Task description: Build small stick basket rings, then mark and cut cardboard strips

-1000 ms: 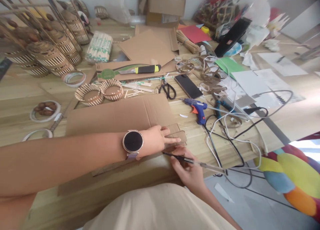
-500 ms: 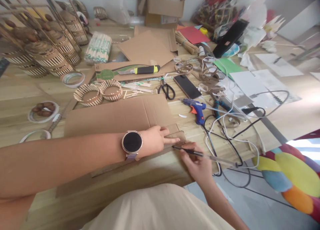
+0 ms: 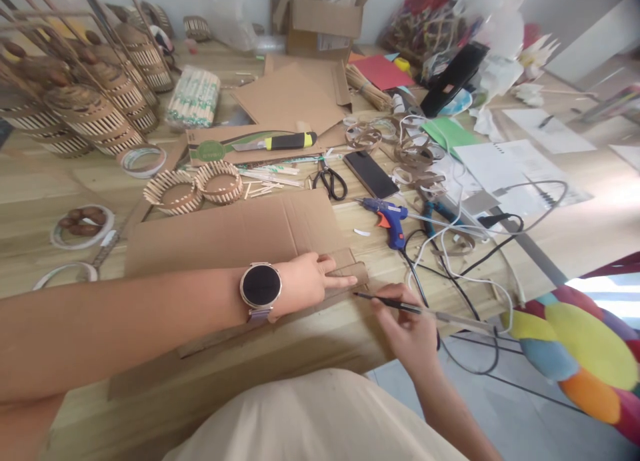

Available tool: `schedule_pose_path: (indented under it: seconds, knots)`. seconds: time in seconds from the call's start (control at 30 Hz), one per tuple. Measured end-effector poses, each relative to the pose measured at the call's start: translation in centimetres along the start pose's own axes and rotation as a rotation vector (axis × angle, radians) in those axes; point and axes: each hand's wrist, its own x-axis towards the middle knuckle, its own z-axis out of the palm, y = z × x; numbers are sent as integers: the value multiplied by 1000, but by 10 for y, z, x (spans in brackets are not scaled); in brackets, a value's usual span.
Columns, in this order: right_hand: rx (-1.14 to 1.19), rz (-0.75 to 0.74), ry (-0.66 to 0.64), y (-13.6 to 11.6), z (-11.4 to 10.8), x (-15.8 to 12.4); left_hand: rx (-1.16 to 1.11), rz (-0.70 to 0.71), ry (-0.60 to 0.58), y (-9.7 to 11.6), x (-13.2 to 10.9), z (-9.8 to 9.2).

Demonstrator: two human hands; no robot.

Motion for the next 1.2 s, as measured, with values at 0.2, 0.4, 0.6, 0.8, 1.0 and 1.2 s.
schedule_pose_path:
  seconds: [0.2, 0.4, 0.6, 0.8, 1.0, 1.2]
  knots:
    - [104, -57, -160, -16, 27, -11, -40, 6, 75, -2, 3, 9]
    - [99, -128, -202, -27, 39, -9, -31, -3, 40, 0, 0, 0]
    - [-61, -49, -53, 4, 2, 3, 4, -8, 6, 1, -2, -2]
    - [-219, 38, 254, 25, -35, 10, 45, -4, -16, 2, -7, -5]
    - [-241, -233, -201, 13, -7, 13, 129, 6, -51, 3, -6, -6]
    - [-298, -192, -302, 24, -8, 12, 81, 2, 109, -1, -36, 29]
